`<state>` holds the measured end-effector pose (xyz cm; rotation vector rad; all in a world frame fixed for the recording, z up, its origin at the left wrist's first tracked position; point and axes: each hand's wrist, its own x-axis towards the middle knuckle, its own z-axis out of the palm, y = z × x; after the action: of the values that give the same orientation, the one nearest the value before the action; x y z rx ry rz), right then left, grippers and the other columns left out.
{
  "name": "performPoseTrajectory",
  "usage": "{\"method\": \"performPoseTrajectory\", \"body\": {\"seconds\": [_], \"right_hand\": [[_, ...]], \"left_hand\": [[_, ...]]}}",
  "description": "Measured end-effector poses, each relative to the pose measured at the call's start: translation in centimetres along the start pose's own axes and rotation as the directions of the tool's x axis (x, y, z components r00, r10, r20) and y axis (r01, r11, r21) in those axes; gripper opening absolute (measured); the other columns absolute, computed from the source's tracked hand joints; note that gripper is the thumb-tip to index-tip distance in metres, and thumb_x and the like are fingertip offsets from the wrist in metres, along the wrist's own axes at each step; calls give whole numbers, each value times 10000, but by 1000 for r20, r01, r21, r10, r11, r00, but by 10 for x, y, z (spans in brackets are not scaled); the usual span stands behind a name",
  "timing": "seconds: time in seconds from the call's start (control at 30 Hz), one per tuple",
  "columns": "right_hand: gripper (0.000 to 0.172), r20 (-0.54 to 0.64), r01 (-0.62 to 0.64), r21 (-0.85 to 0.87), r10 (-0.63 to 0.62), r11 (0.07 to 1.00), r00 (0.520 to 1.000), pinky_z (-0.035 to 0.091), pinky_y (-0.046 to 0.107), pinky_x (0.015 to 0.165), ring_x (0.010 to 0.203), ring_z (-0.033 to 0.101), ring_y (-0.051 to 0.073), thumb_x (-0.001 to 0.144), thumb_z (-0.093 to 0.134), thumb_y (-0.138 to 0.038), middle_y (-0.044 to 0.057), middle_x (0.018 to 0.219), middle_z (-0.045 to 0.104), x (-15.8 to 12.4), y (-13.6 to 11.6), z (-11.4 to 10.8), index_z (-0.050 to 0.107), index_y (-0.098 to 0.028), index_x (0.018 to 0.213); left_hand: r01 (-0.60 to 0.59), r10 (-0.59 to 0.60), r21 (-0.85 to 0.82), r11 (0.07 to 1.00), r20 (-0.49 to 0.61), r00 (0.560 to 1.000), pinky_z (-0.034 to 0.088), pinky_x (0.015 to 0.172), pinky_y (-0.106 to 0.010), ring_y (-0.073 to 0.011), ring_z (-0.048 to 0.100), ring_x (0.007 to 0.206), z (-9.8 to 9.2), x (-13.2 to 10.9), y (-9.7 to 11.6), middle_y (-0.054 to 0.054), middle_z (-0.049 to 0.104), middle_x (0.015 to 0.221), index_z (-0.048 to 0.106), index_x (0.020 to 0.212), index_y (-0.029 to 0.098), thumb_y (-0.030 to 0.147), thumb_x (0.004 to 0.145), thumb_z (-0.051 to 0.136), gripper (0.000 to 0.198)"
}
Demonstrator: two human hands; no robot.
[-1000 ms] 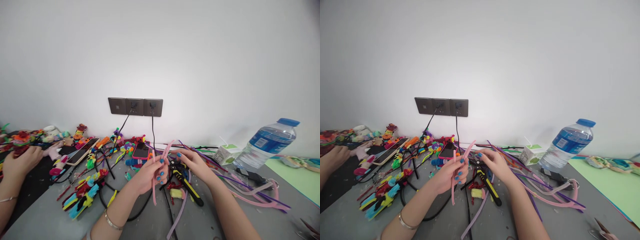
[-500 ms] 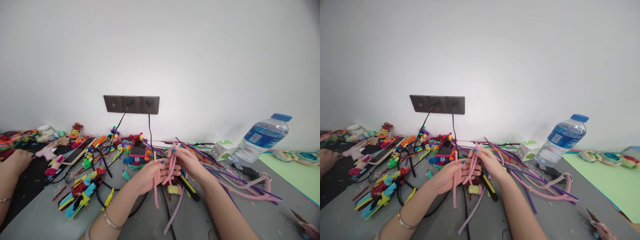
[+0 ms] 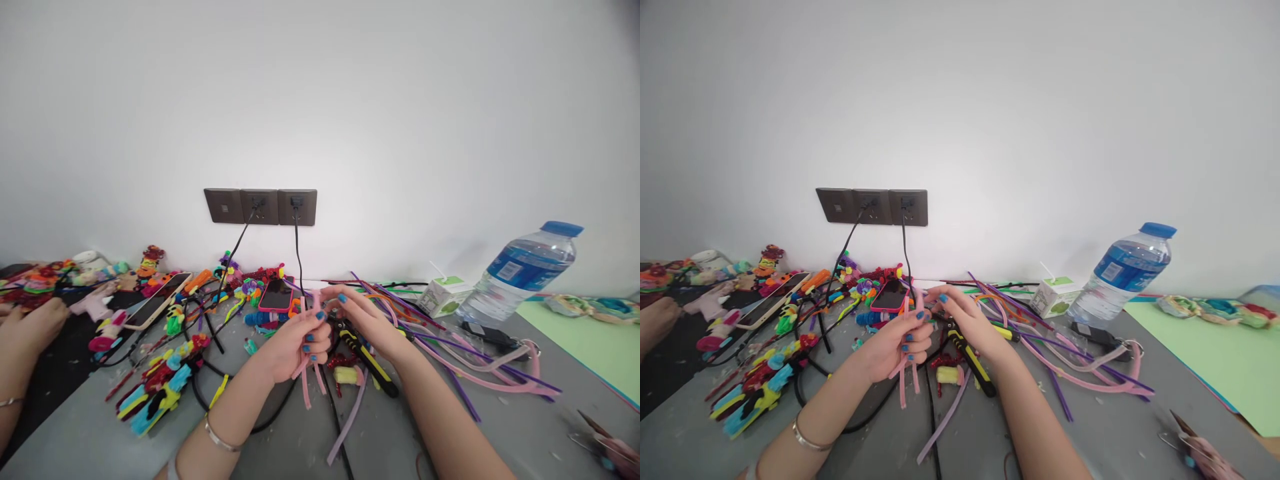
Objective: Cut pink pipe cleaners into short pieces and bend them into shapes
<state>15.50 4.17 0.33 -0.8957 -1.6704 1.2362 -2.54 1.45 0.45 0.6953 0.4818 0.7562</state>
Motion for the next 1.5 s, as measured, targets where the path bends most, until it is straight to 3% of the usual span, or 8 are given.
{"method": "performPoseTrajectory", "body": {"seconds": [0.13, 0.33, 0.47, 0.67, 0.97, 1.23, 1.4, 1.5], "right_hand": [[350, -158, 78, -115, -96, 990, 983, 461, 388, 953, 1022, 626, 239, 951, 464, -481, 96, 1093, 692, 6, 10, -7, 628, -214, 1107], [285, -47, 95, -457, -130, 884, 990, 422, 473, 1010, 1154, 588, 284, 936, 460, -303, 123, 1207, 666, 5, 26, -2, 628, -208, 1146], [334, 51, 91, -561, -75, 823, 996, 421, 507, 1007, 1167, 582, 299, 909, 455, -219, 138, 1200, 678, 5, 35, 0, 607, -187, 1204], [335, 34, 68, -525, -59, 848, 998, 451, 478, 966, 1095, 620, 284, 871, 480, -152, 112, 1120, 715, 5, 35, -1, 626, -190, 1170], [298, 76, 4, -496, 39, 869, 996, 478, 438, 893, 975, 660, 268, 967, 402, -297, 93, 971, 755, 4, 19, -2, 656, -179, 1070], [298, -20, 129, -594, -175, 794, 984, 467, 413, 936, 1054, 638, 251, 910, 408, -175, 97, 1097, 712, 6, 26, -8, 667, -193, 1057], [281, 10, 61, -679, -74, 731, 997, 470, 453, 922, 1009, 639, 275, 860, 432, -129, 99, 1030, 730, 7, 39, -16, 697, -189, 934], [314, 59, 78, -697, -52, 712, 997, 447, 479, 968, 1063, 623, 282, 871, 420, -126, 101, 1099, 722, 6, 44, -16, 707, -184, 987]], "left_hand": [[-156, 134, -128, 979, -165, 977, 194, 409, -179, -44, 164, 419, -9, 3, 9, 101, 188, 530, 281, 613, 189, 321, 860, 667, 476], [-378, 233, -304, 874, -421, 877, 227, 410, -213, -69, 244, 423, -16, 6, 18, 71, 202, 530, 218, 573, 198, 324, 980, 448, 485], [-379, 239, -297, 877, -414, 878, 212, 403, -216, -72, 199, 411, -17, 6, 17, 76, 182, 530, 233, 571, 197, 356, 982, 443, 488], [-358, 222, -318, 878, -393, 892, 199, 406, -221, -70, 188, 402, -16, 6, 16, 75, 178, 525, 233, 566, 194, 347, 1015, 351, 489], [-347, 241, -320, 881, -328, 914, 186, 411, -228, -69, 175, 404, -19, 3, 18, 76, 160, 515, 221, 561, 194, 330, 1011, 372, 494], [-339, 229, -313, 887, -339, 913, 175, 412, -231, -71, 160, 406, -20, 4, 18, 77, 145, 526, 234, 558, 193, 335, 1008, 377, 493], [-339, 221, -322, 884, -351, 910, 186, 413, -229, -74, 154, 411, -21, 4, 17, 76, 146, 529, 241, 555, 191, 333, 1015, 349, 493], [-345, 231, -317, 883, -347, 909, 188, 412, -228, -74, 153, 413, -21, 4, 16, 76, 155, 527, 245, 558, 192, 331, 1014, 355, 489]]}}
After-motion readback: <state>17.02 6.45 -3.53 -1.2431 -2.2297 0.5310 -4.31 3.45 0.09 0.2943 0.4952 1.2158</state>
